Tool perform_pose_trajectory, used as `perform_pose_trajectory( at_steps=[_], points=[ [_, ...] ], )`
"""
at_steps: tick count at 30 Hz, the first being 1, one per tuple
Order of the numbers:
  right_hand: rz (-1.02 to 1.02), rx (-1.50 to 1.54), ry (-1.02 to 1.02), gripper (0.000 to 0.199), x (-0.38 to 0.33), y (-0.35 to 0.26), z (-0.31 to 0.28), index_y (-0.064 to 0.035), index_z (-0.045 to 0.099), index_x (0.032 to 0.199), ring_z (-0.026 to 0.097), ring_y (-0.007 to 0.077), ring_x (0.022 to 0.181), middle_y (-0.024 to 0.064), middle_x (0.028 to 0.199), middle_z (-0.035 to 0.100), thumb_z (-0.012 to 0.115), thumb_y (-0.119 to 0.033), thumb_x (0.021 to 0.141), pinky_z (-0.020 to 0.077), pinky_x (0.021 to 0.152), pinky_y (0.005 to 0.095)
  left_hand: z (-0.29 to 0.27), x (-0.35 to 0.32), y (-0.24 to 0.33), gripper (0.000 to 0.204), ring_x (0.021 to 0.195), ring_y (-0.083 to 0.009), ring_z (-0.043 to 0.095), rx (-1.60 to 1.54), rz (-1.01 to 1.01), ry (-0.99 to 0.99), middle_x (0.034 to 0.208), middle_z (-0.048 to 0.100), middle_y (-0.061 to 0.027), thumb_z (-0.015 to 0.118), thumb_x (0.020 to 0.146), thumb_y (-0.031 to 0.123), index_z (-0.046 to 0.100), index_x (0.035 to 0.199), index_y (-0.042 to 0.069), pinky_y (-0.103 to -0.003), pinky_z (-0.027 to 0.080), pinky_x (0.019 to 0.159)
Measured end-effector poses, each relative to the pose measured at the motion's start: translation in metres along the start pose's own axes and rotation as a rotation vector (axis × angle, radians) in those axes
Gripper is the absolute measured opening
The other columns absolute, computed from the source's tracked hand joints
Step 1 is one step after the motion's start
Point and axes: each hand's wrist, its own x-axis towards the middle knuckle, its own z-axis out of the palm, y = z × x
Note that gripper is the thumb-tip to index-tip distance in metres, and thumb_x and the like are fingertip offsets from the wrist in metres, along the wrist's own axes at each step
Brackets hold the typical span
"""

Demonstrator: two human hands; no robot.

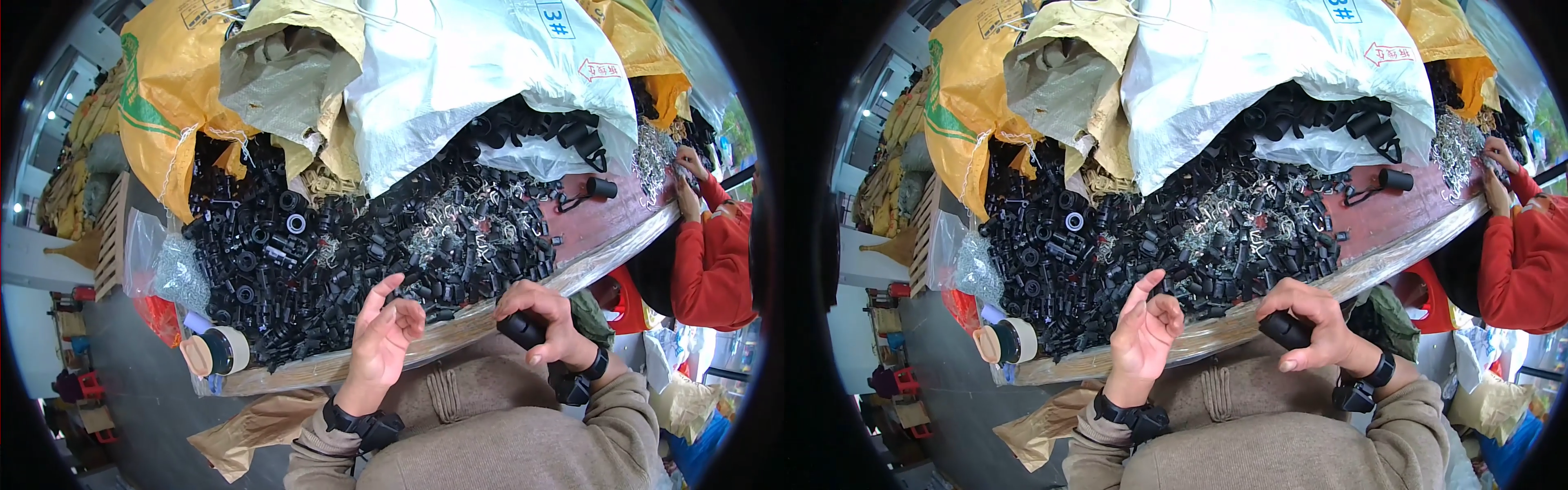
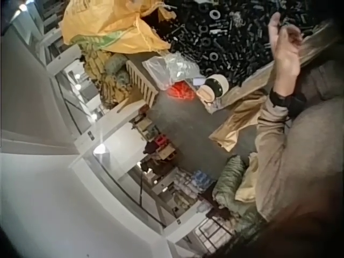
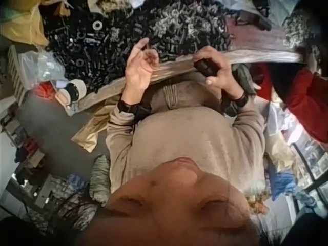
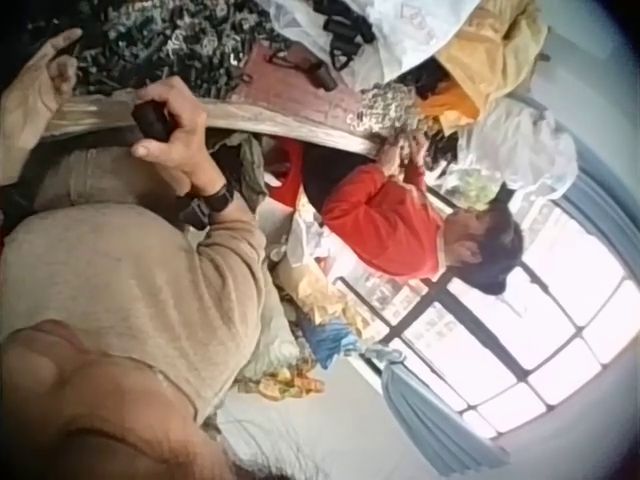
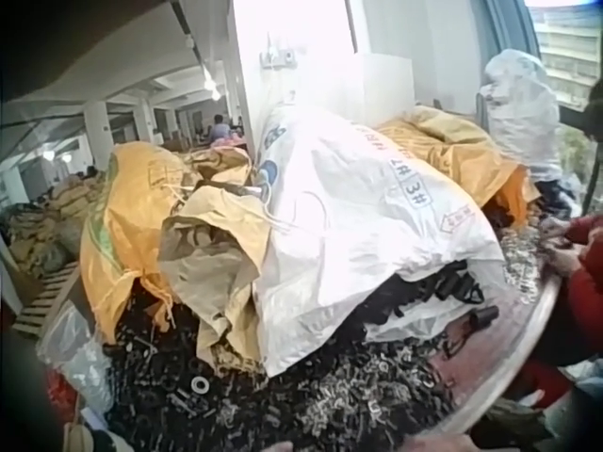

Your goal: The person picks up a black plastic housing and a small beige insert, pressing the insert into the housing. They then fit a larger black plastic sleeve over the assembly before placing the completed unit into a green bag.

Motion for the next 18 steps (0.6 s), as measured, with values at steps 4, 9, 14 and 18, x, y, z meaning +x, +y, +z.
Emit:
perform_pose_trajectory(
  at_steps=[4,9,14,18],
  points=[
    [0.030,0.069,-0.073,0.059,0.008,-0.004,0.021,0.0017,0.055,0.089,0.055,0.0238,0.078,0.0119,0.087,0.056,0.070,-0.047,0.060,0.0427,0.070,0.0335,0.030,0.018,-0.012,0.058,0.087,-0.0167,0.052,0.136,0.023,0.093,0.095,0.053,-0.0144,0.053,0.079,0.030,0.025,0.122,0.002,-0.027,0.039,0.078],
    [-0.088,0.169,-0.167,0.050,0.030,-0.004,0.034,-0.0002,0.053,0.089,0.054,0.0233,0.077,0.0083,0.086,0.053,0.073,-0.036,0.061,0.0425,0.069,0.0311,0.051,0.034,-0.020,0.067,0.100,-0.0219,0.047,0.322,0.058,-0.103,0.103,0.050,-0.0162,0.046,0.079,0.040,0.019,0.126,0.001,-0.034,0.030,0.091],
    [-0.051,0.187,-0.207,0.049,0.026,-0.004,0.036,-0.0012,0.053,0.089,0.054,0.0226,0.078,0.0075,0.085,0.054,0.073,-0.035,0.060,0.0428,0.070,0.0314,0.053,0.028,-0.028,0.073,0.104,-0.0224,0.044,0.308,0.090,-0.157,0.107,0.048,-0.0169,0.044,0.078,0.046,0.014,0.128,0.001,-0.035,0.025,0.095],
    [-0.009,0.190,-0.209,0.049,0.019,-0.007,0.036,-0.0016,0.053,0.088,0.054,0.0226,0.078,0.0075,0.085,0.055,0.074,-0.035,0.059,0.0428,0.071,0.0306,0.057,0.025,-0.030,0.076,0.105,-0.0226,0.043,0.362,0.098,-0.168,0.108,0.048,-0.0167,0.043,0.078,0.048,0.011,0.129,0.002,-0.035,0.024,0.095]
  ],
)
